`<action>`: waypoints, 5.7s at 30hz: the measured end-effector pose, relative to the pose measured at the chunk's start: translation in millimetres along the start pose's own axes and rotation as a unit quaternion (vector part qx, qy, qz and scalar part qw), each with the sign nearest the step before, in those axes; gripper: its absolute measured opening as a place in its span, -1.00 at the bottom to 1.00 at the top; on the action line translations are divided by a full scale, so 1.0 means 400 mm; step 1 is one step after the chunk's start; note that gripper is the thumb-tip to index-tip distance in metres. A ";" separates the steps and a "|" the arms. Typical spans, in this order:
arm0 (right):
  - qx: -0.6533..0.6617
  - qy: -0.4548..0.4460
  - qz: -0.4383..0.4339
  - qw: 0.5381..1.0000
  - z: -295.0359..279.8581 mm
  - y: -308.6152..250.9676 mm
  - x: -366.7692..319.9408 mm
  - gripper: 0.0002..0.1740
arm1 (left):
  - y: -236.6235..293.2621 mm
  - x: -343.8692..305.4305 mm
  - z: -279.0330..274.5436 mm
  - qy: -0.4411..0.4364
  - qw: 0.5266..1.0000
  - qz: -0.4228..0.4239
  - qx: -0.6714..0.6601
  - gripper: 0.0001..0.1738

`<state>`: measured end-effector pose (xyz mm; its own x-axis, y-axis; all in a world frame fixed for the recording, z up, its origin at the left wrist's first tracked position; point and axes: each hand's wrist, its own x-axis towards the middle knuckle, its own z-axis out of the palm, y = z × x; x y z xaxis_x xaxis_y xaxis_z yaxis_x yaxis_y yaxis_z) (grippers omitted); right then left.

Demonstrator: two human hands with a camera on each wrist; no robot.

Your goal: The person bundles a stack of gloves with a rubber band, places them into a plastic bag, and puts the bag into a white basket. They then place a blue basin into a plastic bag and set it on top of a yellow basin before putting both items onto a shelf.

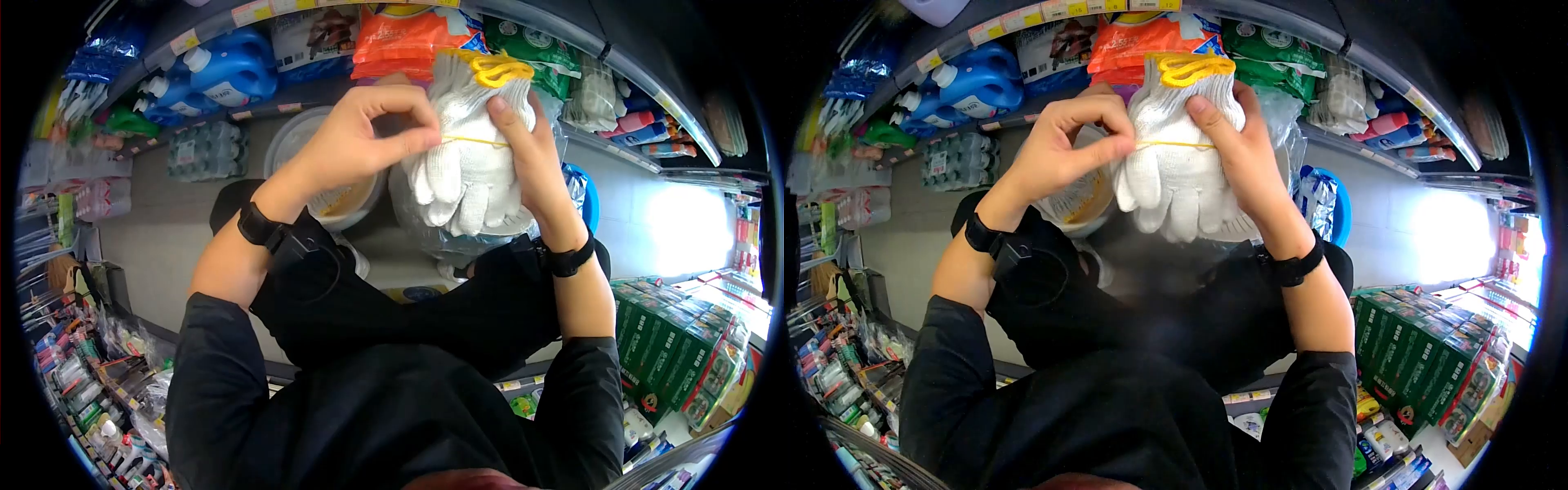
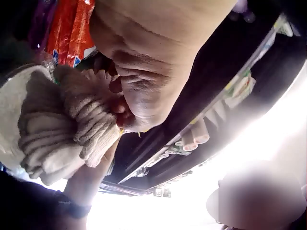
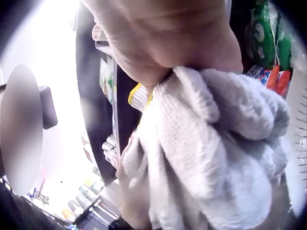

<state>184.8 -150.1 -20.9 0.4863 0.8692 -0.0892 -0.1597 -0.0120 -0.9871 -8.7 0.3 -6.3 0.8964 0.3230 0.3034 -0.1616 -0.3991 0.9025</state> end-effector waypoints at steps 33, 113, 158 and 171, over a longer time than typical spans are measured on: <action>0.211 -0.104 0.101 0.967 -0.023 -0.027 -0.029 -0.21 | -0.057 0.028 0.060 0.148 0.916 -0.143 -0.345 -0.60; -0.259 -0.111 -0.182 0.942 0.002 -0.019 -0.029 0.10 | -0.039 0.031 0.047 -0.006 0.999 0.034 -0.005 0.23; -0.355 -0.083 -0.410 0.836 0.012 -0.481 -0.149 -0.26 | -0.040 0.049 0.031 0.166 0.979 -0.039 -0.113 0.26; -0.281 -0.192 -0.151 0.928 0.007 -0.049 -0.008 0.45 | -0.025 0.009 0.075 0.048 0.997 0.015 -0.063 0.86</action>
<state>184.0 -151.1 -1.0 0.0759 0.9858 0.1497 0.4602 0.0986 -0.8823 8.5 -20.5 -23.3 0.8476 0.3964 0.3527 -0.2436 -0.2998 0.9224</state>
